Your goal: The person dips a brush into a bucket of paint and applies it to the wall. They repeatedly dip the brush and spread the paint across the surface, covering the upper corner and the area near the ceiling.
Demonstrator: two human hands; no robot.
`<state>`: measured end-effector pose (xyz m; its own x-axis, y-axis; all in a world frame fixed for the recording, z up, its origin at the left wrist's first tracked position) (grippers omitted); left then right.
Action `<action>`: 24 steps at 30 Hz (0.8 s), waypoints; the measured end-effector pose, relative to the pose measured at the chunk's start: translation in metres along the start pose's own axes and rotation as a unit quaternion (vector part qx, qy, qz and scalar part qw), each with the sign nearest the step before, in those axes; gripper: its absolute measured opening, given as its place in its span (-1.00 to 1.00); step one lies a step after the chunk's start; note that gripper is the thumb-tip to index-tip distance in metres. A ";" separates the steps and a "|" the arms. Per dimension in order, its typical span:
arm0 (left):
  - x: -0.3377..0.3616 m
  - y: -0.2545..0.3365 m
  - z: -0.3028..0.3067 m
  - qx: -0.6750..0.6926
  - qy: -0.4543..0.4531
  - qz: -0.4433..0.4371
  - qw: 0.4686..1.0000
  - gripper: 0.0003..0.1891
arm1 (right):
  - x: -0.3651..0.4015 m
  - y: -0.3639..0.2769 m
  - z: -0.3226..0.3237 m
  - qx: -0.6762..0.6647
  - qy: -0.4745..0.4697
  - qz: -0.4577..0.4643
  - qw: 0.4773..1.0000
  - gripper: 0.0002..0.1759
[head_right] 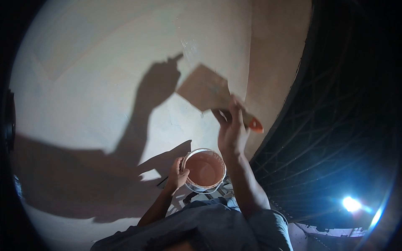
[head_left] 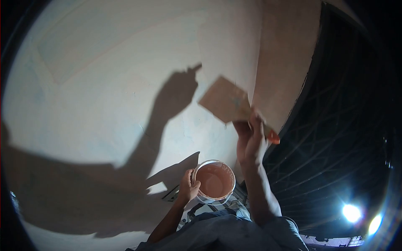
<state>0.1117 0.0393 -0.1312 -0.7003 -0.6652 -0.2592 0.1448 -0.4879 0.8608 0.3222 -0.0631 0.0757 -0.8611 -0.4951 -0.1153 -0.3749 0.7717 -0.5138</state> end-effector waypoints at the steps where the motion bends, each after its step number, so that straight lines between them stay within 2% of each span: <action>1: 0.001 0.001 0.000 0.011 0.006 -0.002 1.000 -0.52 | -0.013 -0.003 -0.018 -0.013 -0.027 0.024 0.999 -0.71; 6: -0.001 0.014 0.004 -0.017 -0.011 0.005 1.000 -0.52 | -0.056 -0.008 -0.104 -0.072 -0.104 0.095 0.987 -0.62; 9: 0.001 0.010 0.002 -0.016 -0.013 0.004 1.000 -0.53 | -0.065 -0.001 -0.127 -0.091 -0.097 0.097 0.986 -0.55; 12: 0.001 0.004 -0.001 -0.021 -0.015 0.007 1.000 -0.54 | -0.071 0.032 -0.108 -0.082 -0.076 0.088 0.990 -0.54; 16: 0.002 0.005 0.000 -0.015 -0.034 0.037 0.999 -0.55 | -0.038 0.070 -0.021 -0.034 0.067 0.016 0.997 -0.55; 18: 0.001 0.001 -0.002 -0.016 -0.031 0.040 0.999 -0.55 | -0.021 0.064 -0.002 0.009 0.079 0.012 0.997 -0.60; 20: 0.002 -0.003 -0.003 -0.021 -0.034 0.042 0.998 -0.56 | -0.028 0.059 -0.003 -0.003 0.085 0.038 0.996 -0.62; 24: -0.003 0.000 -0.001 -0.030 -0.060 0.054 0.996 -0.55 | -0.061 0.023 -0.068 -0.042 -0.001 0.117 0.992 -0.57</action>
Point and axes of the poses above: each hand's wrist, its own x-axis away from the middle knuckle, its own z-axis out of the back of the hand, y = z × x, the point moved 2 cm from there along -x, towards the middle knuckle, and after that the axes turned 8 degrees about -z, right-handed, at the moved point
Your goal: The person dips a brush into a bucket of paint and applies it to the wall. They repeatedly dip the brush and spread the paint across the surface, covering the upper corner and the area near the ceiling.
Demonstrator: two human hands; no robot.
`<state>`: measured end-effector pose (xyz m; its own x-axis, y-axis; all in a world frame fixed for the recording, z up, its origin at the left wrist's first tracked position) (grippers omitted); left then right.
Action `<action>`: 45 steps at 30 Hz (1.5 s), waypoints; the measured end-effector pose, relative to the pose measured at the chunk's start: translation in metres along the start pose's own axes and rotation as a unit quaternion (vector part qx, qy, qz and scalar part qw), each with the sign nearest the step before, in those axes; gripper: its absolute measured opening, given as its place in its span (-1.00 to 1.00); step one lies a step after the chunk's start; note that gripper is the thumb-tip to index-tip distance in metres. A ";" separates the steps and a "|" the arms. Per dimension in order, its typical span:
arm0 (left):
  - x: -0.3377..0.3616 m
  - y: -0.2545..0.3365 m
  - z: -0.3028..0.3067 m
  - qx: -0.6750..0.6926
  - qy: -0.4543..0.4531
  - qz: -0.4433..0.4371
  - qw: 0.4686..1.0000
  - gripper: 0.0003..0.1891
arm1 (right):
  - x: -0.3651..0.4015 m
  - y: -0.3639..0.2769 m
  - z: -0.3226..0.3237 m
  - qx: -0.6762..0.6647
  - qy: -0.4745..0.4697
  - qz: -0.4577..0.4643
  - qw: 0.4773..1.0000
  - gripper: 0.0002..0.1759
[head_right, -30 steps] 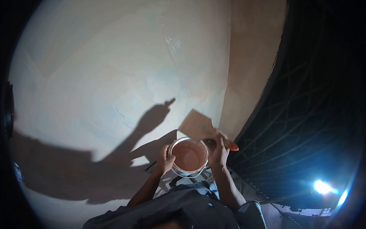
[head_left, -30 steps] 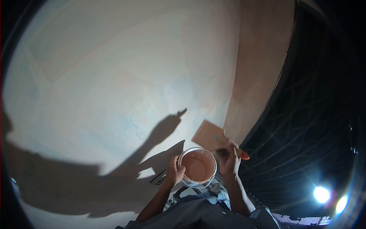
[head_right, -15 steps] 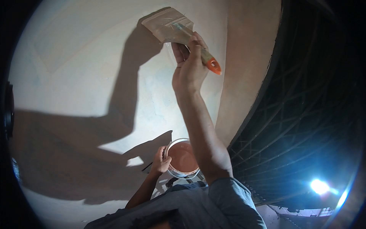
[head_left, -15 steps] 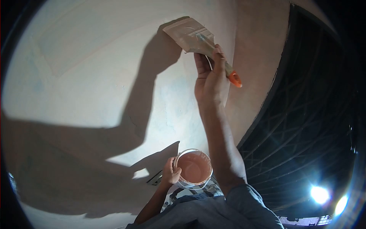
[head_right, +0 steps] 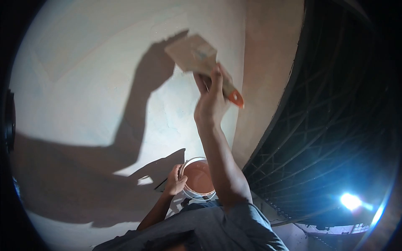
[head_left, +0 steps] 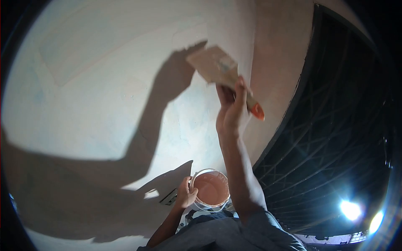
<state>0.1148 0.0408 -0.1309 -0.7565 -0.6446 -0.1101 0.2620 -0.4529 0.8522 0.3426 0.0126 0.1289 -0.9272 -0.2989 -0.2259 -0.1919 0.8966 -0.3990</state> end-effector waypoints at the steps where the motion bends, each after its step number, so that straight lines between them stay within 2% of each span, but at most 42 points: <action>1: -0.001 -0.002 0.000 -0.008 0.001 -0.001 1.000 -0.53 | -0.009 -0.006 -0.020 -0.016 -0.022 0.015 1.000 -0.55; 3: 0.000 -0.002 -0.001 -0.009 0.013 -0.005 1.000 -0.53 | -0.021 -0.018 -0.054 -0.035 -0.049 0.025 0.998 -0.54; 6: 0.002 -0.001 -0.002 -0.010 0.029 -0.015 0.999 -0.52 | -0.024 -0.016 -0.071 -0.049 -0.079 0.034 0.995 -0.53; 8: 0.002 0.000 -0.002 -0.011 0.034 -0.020 0.999 -0.52 | -0.023 -0.008 -0.066 -0.044 -0.083 0.032 0.995 -0.52; 11: 0.003 0.004 0.001 0.001 0.022 0.012 1.000 -0.51 | -0.003 0.010 -0.019 -0.025 0.011 -0.020 0.999 -0.52; 14: 0.002 0.003 -0.001 0.020 0.035 -0.014 0.999 -0.51 | 0.009 -0.006 -0.007 -0.027 0.015 -0.036 0.999 -0.53; 16: 0.003 0.011 0.003 -0.004 0.030 -0.014 0.999 -0.52 | 0.000 -0.012 -0.022 -0.049 0.014 -0.027 0.998 -0.52; 18: 0.002 0.011 0.002 -0.019 0.019 -0.004 1.000 -0.52 | -0.007 -0.022 -0.050 -0.070 -0.050 0.020 0.996 -0.51; 21: 0.000 0.005 0.002 -0.019 0.013 0.001 1.000 -0.51 | -0.017 -0.018 -0.077 -0.068 -0.076 0.042 0.994 -0.50; 26: 0.002 0.004 0.002 0.001 0.013 0.017 1.000 -0.50 | -0.009 -0.007 -0.042 -0.031 -0.026 0.004 0.999 -0.51; 28: -0.001 0.008 0.004 -0.030 0.021 -0.011 0.999 -0.50 | -0.003 -0.018 -0.037 -0.043 -0.005 -0.006 0.999 -0.49; 32: 0.001 0.018 0.006 -0.004 0.017 0.007 1.000 -0.50 | -0.017 -0.027 -0.066 -0.096 -0.050 0.021 0.994 -0.49; 35: -0.001 0.010 0.005 -0.011 0.017 0.006 1.000 -0.50 | -0.019 -0.018 -0.078 -0.085 -0.047 0.029 0.995 -0.51; 37: -0.001 0.004 0.004 -0.003 0.016 -0.002 1.000 -0.50 | -0.019 -0.001 -0.059 -0.056 -0.023 0.018 0.998 -0.51; 40: 0.001 0.007 0.003 -0.011 0.034 -0.014 0.999 -0.50 | 0.001 0.024 0.015 -0.011 0.060 -0.049 0.997 -0.56; 43: 0.001 0.008 0.004 -0.024 0.017 0.043 0.999 -0.52 | 0.028 0.037 0.101 0.077 0.118 -0.092 0.986 -0.58; 45: -0.003 0.012 0.005 -0.027 0.010 0.031 0.999 -0.53 | 0.035 0.030 0.123 0.090 0.148 -0.112 0.979 -0.58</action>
Point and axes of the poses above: each hand's wrist, its own x-axis away from the middle knuckle, its own z-axis out of the back of the hand, y = z × x, the point moved 2 cm from there along -x, towards the middle knuckle, and after that the axes turned 8 degrees about -z, right-handed, at the moved point
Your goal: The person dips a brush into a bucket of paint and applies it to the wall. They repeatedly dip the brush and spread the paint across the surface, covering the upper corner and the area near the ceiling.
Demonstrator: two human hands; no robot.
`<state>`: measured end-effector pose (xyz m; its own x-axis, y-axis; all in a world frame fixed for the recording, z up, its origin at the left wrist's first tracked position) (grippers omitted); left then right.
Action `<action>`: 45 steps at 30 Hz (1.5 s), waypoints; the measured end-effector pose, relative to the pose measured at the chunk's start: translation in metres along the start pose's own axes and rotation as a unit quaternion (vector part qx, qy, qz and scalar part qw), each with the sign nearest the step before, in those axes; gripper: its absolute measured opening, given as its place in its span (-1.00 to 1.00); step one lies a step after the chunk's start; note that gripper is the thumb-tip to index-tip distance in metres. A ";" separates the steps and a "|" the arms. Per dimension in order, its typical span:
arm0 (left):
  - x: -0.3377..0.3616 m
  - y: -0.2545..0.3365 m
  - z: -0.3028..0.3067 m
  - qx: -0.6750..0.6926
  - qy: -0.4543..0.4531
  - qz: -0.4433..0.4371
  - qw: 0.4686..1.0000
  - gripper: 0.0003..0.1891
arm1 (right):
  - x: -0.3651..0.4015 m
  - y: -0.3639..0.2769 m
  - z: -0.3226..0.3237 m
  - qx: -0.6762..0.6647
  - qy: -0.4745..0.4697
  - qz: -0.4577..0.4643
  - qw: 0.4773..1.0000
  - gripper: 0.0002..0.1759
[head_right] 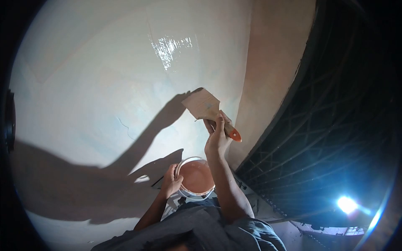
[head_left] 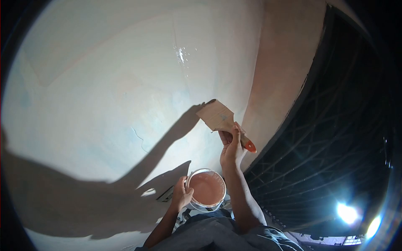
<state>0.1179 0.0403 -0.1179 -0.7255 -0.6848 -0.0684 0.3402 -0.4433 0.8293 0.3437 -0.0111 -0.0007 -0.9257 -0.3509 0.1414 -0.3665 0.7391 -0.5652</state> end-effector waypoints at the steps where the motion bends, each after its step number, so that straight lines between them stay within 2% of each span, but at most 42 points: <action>1: 0.001 -0.003 0.000 -0.003 -0.005 -0.017 1.000 -0.55 | 0.001 0.000 0.005 0.004 0.005 0.001 1.000 -0.55; 2: 0.001 -0.015 -0.004 -0.023 0.002 -0.037 0.999 -0.58 | -0.004 0.000 0.004 -0.005 -0.004 0.011 1.000 -0.56; 4: 0.000 -0.011 -0.003 -0.010 -0.018 -0.022 1.000 -0.58 | -0.017 -0.011 -0.026 -0.035 -0.028 0.035 0.998 -0.55; 7: -0.003 -0.004 -0.001 0.002 -0.036 -0.003 0.999 -0.57 | -0.028 -0.045 -0.099 -0.082 -0.105 0.113 0.985 -0.54; 9: -0.002 -0.013 -0.003 -0.006 -0.032 -0.021 0.999 -0.56 | -0.032 -0.061 -0.137 -0.116 -0.161 0.146 0.969 -0.62; 10: -0.002 -0.019 -0.006 -0.024 -0.018 -0.063 0.998 -0.54 | -0.037 -0.062 -0.146 -0.106 -0.191 0.152 0.964 -0.62; 13: 0.002 -0.026 -0.009 0.023 -0.024 -0.021 0.999 -0.52 | -0.048 -0.045 -0.137 -0.047 -0.176 0.138 0.974 -0.64; 16: 0.006 -0.026 -0.010 0.030 -0.016 0.001 0.999 -0.50 | -0.056 -0.001 -0.059 0.013 -0.078 0.087 0.993 -0.67; 17: 0.005 -0.026 -0.011 0.034 -0.011 0.006 0.999 -0.49 | -0.055 0.020 -0.022 0.014 -0.053 0.057 0.997 -0.53; 18: 0.004 -0.025 -0.012 0.035 -0.012 0.006 0.999 -0.49 | -0.050 0.035 0.013 0.029 -0.017 0.017 0.999 -0.55; 20: 0.008 -0.026 -0.011 0.061 -0.022 0.083 0.994 -0.49 | -0.044 0.058 0.079 0.065 0.036 -0.009 0.997 -0.62; 21: 0.006 -0.028 -0.011 0.056 -0.023 0.081 0.995 -0.49 | -0.041 0.062 0.098 0.060 0.037 -0.010 0.997 -0.62; 23: 0.006 -0.033 -0.013 0.045 0.001 0.051 0.998 -0.49 | -0.040 0.069 0.128 0.087 0.112 -0.066 0.988 -0.65; 24: 0.007 -0.033 -0.013 0.045 0.007 0.086 0.995 -0.51 | -0.045 0.068 0.127 0.084 0.115 -0.065 0.988 -0.65; 27: 0.008 -0.018 -0.009 0.020 0.007 0.066 0.998 -0.52 | -0.067 0.051 0.088 0.219 0.079 0.006 0.973 -0.73; 28: 0.008 -0.015 -0.008 -0.015 0.020 0.030 0.999 -0.53 | -0.077 0.038 0.069 0.292 0.069 0.020 0.954 -0.74; 30: 0.007 -0.014 -0.008 -0.008 0.033 0.011 0.999 -0.53 | -0.083 -0.015 -0.001 0.233 -0.010 0.081 0.969 -0.72; 31: 0.007 -0.007 -0.007 0.002 0.042 -0.006 0.999 -0.53 | -0.088 -0.041 -0.032 0.259 0.004 0.214 0.942 -0.79; 32: 0.008 -0.006 -0.006 0.016 0.021 0.079 0.996 -0.52 | -0.094 -0.063 -0.057 0.162 -0.050 0.199 0.965 -0.78; 33: 0.010 -0.008 -0.008 0.016 0.019 0.082 0.996 -0.52 | -0.100 -0.082 -0.078 0.062 -0.102 0.184 0.976 -0.77; 35: 0.008 -0.010 -0.011 0.053 0.047 0.046 0.996 -0.51 | -0.112 -0.117 -0.111 0.020 -0.202 0.181 0.962 -0.61; 38: 0.008 -0.014 -0.010 0.034 0.035 0.046 0.998 -0.52 | -0.137 -0.114 -0.116 0.014 -0.229 0.147 0.962 -0.58; 39: 0.007 -0.017 -0.010 0.037 0.032 0.057 0.997 -0.53 | -0.137 -0.104 -0.107 0.015 -0.226 0.148 0.963 -0.58; 41: 0.002 -0.009 -0.010 0.028 0.028 0.059 0.997 -0.54 | -0.137 -0.064 -0.067 -0.050 -0.141 0.072 0.986 -0.69; 43: 0.006 -0.009 -0.010 0.007 0.039 0.037 0.999 -0.54 | -0.130 -0.017 0.001 -0.013 -0.079 0.011 0.997 -0.52; 44: 0.001 -0.007 -0.010 0.008 0.038 0.032 0.999 -0.54 | -0.115 0.000 0.033 0.022 -0.010 -0.025 0.999 -0.55; 45: 0.003 -0.005 -0.008 0.011 0.029 0.049 0.998 -0.53 | -0.106 0.019 0.068 0.046 0.015 -0.047 0.998 -0.63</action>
Point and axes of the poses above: each hand's wrist, its own x-axis away from the middle knuckle, its own z-axis out of the back of the hand, y = z × x, the point moved 2 cm from there along -x, towards the middle knuckle, and after that the axes turned 8 degrees about -z, right-handed, at the moved point
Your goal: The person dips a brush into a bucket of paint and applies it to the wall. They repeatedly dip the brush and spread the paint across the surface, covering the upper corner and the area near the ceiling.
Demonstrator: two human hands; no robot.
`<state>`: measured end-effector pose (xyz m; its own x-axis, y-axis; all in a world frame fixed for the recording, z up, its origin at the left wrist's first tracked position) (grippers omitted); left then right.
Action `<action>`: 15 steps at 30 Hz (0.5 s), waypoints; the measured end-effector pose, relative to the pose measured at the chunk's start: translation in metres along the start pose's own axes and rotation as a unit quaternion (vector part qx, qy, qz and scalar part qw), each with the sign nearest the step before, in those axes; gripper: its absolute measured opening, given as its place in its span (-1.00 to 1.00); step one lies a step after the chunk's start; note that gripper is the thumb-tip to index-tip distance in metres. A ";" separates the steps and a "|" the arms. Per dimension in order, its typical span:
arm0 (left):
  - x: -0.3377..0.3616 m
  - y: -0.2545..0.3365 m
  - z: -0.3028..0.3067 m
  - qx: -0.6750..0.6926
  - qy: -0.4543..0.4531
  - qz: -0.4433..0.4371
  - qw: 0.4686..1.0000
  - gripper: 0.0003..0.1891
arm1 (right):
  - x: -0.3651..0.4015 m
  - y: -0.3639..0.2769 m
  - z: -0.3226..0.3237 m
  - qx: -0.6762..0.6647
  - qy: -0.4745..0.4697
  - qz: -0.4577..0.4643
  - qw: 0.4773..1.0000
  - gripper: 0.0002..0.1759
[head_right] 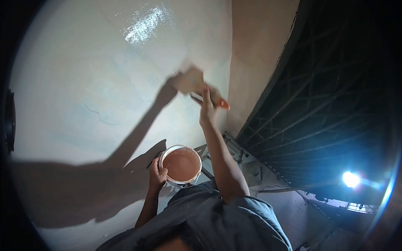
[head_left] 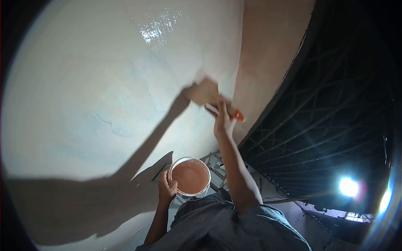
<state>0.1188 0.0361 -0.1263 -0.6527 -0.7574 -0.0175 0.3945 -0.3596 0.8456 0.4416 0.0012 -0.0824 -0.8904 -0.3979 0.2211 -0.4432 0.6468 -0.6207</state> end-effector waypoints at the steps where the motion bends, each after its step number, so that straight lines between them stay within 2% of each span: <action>1: 0.001 0.000 0.000 0.003 -0.007 0.014 1.000 -0.53 | 0.004 0.023 0.033 0.012 0.042 -0.007 0.999 -0.71; 3: 0.002 -0.003 -0.001 -0.046 -0.008 0.016 0.999 -0.53 | 0.008 0.047 0.077 0.066 0.085 -0.018 0.994 -0.72; 4: -0.003 -0.007 0.000 -0.092 -0.004 0.021 0.995 -0.53 | 0.014 0.041 0.073 0.100 0.092 -0.037 0.990 -0.73; 7: 0.000 -0.008 0.004 -0.034 -0.025 0.005 0.999 -0.52 | 0.011 0.000 0.022 0.149 0.089 0.050 0.984 -0.77; 9: -0.002 -0.019 0.006 -0.021 -0.021 -0.046 0.999 -0.52 | 0.010 -0.041 -0.026 0.231 0.053 0.127 0.963 -0.77; 10: -0.001 -0.017 0.005 -0.022 -0.015 -0.072 0.997 -0.52 | 0.012 -0.068 -0.054 0.231 0.044 0.182 0.955 -0.77; 12: 0.001 -0.014 0.004 -0.014 -0.011 -0.046 0.999 -0.52 | 0.017 -0.115 -0.105 0.097 -0.013 0.259 0.961 -0.74; 13: 0.002 -0.011 0.004 -0.007 -0.008 -0.013 1.000 -0.52 | 0.013 -0.136 -0.124 0.037 -0.056 0.228 0.971 -0.72; 15: 0.000 0.000 0.004 0.015 -0.010 -0.032 0.999 -0.54 | 0.013 -0.177 -0.163 -0.048 -0.115 0.205 0.971 -0.73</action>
<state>0.1164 0.0387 -0.1240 -0.6891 -0.7221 -0.0610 0.3330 -0.3903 0.8584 0.4917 -0.0123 0.1523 -0.9524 -0.2214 -0.2097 -0.0737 0.8344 -0.5462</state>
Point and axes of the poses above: each hand's wrist, its own x-axis away from the middle knuckle, its own z-axis out of the back of the hand, y = z × x, the point moved 2 cm from there along -x, towards the middle knuckle, and after that the axes turned 8 degrees about -z, right-handed, at the moved point
